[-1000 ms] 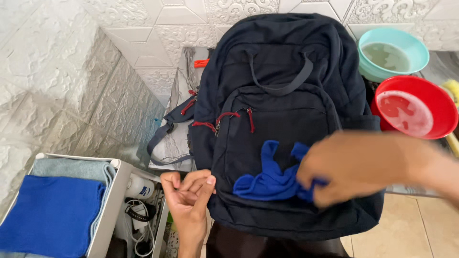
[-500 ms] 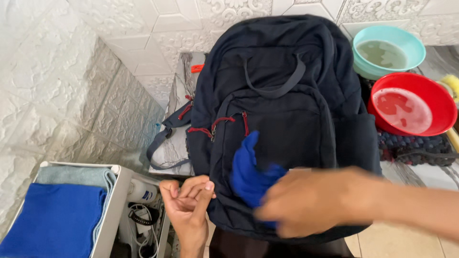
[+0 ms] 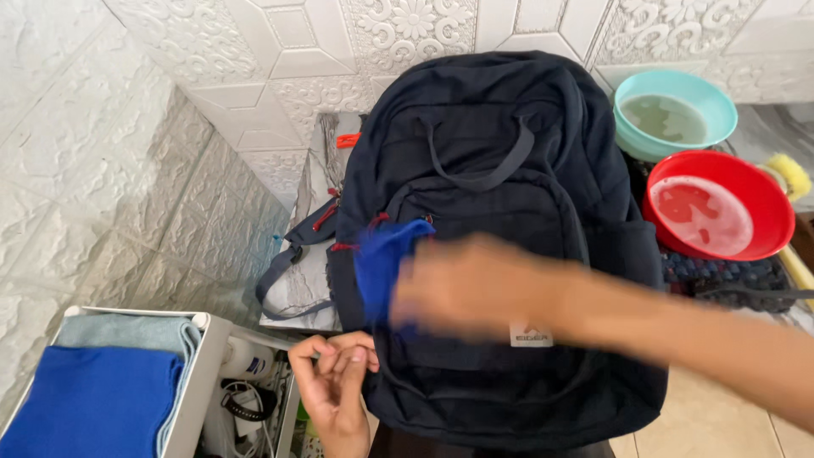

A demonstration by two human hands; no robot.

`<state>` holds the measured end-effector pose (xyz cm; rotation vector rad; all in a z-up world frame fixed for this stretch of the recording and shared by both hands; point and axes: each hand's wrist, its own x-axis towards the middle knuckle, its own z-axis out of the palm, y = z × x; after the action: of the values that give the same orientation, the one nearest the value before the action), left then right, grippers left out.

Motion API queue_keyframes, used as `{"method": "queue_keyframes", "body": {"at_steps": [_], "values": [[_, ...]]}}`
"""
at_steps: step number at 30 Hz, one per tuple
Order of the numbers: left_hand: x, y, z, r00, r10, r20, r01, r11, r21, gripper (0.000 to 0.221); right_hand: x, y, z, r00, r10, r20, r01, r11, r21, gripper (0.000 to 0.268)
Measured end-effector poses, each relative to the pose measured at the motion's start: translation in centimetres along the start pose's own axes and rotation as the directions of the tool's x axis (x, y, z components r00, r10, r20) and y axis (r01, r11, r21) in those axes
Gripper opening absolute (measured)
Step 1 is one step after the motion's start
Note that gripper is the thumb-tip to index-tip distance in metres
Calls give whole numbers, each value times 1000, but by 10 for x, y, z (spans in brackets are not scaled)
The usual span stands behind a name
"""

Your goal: The person wipes a navy blue backpack with a blue cloth, applies a soapy liquid using a brush to the front pocket area, and rubs the material with the cloth.

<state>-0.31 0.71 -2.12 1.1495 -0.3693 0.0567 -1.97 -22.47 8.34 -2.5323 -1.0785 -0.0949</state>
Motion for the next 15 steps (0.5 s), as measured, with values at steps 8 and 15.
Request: {"method": "queue_keyframes", "body": {"at_steps": [8, 15], "values": [[2, -22, -8, 1000, -7, -23, 5, 996, -87, 21, 4, -61, 24, 996, 11, 87, -17, 997, 71, 8], [13, 6, -1, 987, -160, 23, 162, 982, -100, 18, -30, 12, -7, 920, 192, -341, -385, 605, -697, 14]]}}
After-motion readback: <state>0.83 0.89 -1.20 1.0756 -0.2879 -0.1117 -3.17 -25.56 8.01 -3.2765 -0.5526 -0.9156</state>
